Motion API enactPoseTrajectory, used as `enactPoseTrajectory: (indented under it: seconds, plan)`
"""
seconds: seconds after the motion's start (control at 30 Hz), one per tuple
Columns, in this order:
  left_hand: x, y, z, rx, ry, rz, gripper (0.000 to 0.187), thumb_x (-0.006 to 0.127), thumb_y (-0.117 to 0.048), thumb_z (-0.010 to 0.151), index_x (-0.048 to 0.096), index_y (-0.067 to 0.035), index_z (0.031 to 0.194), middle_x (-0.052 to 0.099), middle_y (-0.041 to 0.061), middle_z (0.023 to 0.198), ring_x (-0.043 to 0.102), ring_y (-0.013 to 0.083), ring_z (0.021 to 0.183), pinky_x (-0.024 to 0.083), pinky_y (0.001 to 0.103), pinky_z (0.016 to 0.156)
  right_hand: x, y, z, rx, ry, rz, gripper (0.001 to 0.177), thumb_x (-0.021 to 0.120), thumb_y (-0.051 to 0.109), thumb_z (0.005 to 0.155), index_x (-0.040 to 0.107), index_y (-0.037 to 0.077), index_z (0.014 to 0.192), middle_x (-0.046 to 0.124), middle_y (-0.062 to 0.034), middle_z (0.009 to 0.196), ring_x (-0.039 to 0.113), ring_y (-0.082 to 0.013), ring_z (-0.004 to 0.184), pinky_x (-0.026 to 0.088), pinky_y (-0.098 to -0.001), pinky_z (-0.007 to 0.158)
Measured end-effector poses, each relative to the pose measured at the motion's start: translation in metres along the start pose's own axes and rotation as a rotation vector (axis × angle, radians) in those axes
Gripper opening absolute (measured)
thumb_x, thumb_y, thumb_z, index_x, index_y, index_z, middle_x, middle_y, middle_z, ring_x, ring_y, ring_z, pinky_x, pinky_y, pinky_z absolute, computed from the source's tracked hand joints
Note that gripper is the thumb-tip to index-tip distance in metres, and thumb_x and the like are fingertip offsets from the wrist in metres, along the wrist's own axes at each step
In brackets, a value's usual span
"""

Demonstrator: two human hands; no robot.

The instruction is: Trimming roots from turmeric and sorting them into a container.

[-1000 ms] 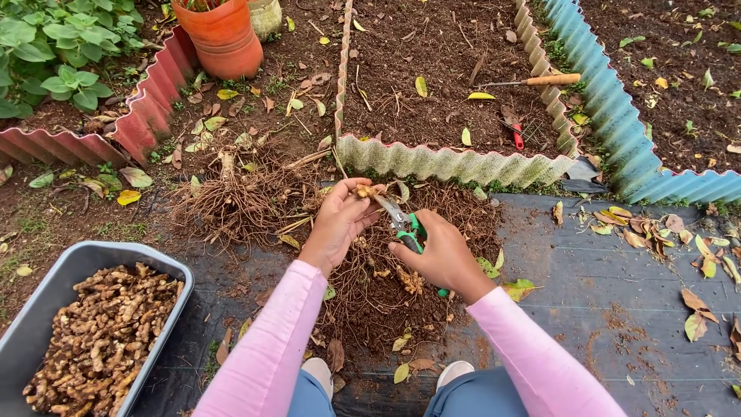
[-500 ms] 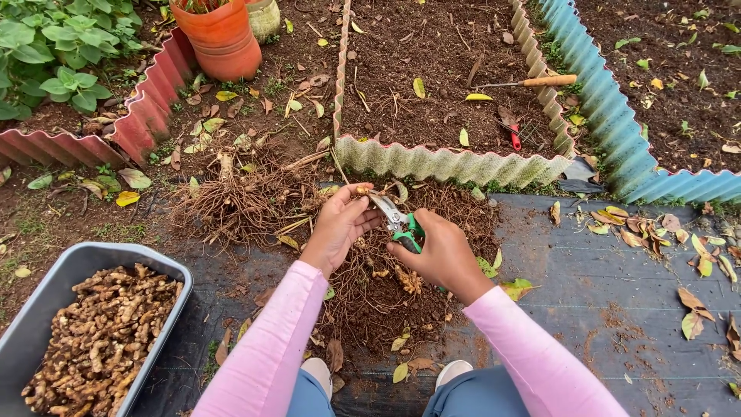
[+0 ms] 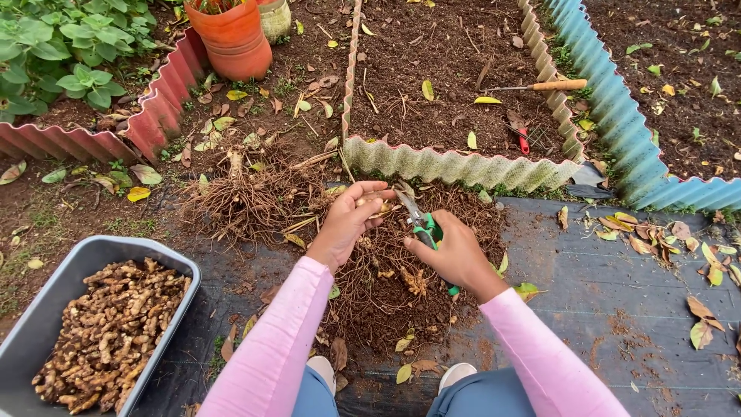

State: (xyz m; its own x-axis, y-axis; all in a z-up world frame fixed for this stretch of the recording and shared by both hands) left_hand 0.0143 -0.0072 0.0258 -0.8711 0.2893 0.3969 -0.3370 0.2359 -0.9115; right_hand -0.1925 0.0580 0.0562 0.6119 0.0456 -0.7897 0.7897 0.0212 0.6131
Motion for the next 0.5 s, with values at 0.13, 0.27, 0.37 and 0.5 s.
enactPoseTrajectory:
  seconds: [0.13, 0.27, 0.37, 0.5]
  plan:
    - [-0.008, -0.026, -0.011, -0.001, -0.004, -0.002, 0.026, 0.053, -0.009, 0.101, 0.06, -0.005, 0.125, 0.072, 0.011, 0.118, 0.068, 0.0111, 0.093, 0.059, 0.026, 0.075, -0.004, -0.005, 0.004, -0.197, -0.102, -0.036, 0.054, 0.077, 0.051, 0.079, 0.063, 0.002, 0.095, 0.064, -0.0134, 0.084, 0.064, -0.0278, 0.078, 0.051, -0.0459, 0.072]
    - [-0.059, -0.065, -0.053, -0.031, -0.293, 0.228, 0.02, 0.054, -0.02, 0.102, 0.063, -0.006, 0.112, 0.073, 0.012, 0.1, 0.074, 0.0164, 0.079, 0.057, 0.024, 0.06, -0.01, -0.011, -0.006, 0.056, 0.022, -0.041, 0.055, 0.075, 0.052, 0.076, 0.063, 0.004, 0.098, 0.067, -0.0147, 0.082, 0.068, -0.031, 0.076, 0.053, -0.0477, 0.072]
    - [-0.151, -0.074, -0.1, 0.002, -0.498, 0.418, 0.016, 0.055, -0.021, 0.103, 0.063, -0.007, 0.109, 0.074, 0.009, 0.097, 0.075, 0.0165, 0.076, 0.053, 0.022, 0.053, -0.01, -0.026, -0.007, 0.062, 0.047, -0.086, 0.057, 0.076, 0.053, 0.075, 0.062, 0.001, 0.096, 0.068, -0.0187, 0.083, 0.069, -0.0342, 0.078, 0.053, -0.0486, 0.074]
    - [-0.284, -0.069, -0.18, 0.023, -0.805, 0.577, 0.014, 0.056, -0.016, 0.11, 0.062, -0.003, 0.11, 0.072, 0.011, 0.1, 0.075, 0.0154, 0.08, 0.056, 0.02, 0.057, -0.01, -0.046, -0.011, 0.068, 0.13, -0.191, 0.056, 0.078, 0.053, 0.072, 0.064, 0.003, 0.094, 0.07, -0.0216, 0.084, 0.069, -0.0367, 0.081, 0.052, -0.0487, 0.077]
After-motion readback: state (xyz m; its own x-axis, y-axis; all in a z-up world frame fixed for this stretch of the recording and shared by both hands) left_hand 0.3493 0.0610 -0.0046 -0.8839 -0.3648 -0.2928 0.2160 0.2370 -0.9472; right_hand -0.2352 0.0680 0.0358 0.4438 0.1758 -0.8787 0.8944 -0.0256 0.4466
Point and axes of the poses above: each hand's wrist, its own z-axis towards the middle knuckle, its own x-axis out of the palm, y = z × x, the point moved 1 cm from there along z, towards the middle knuckle
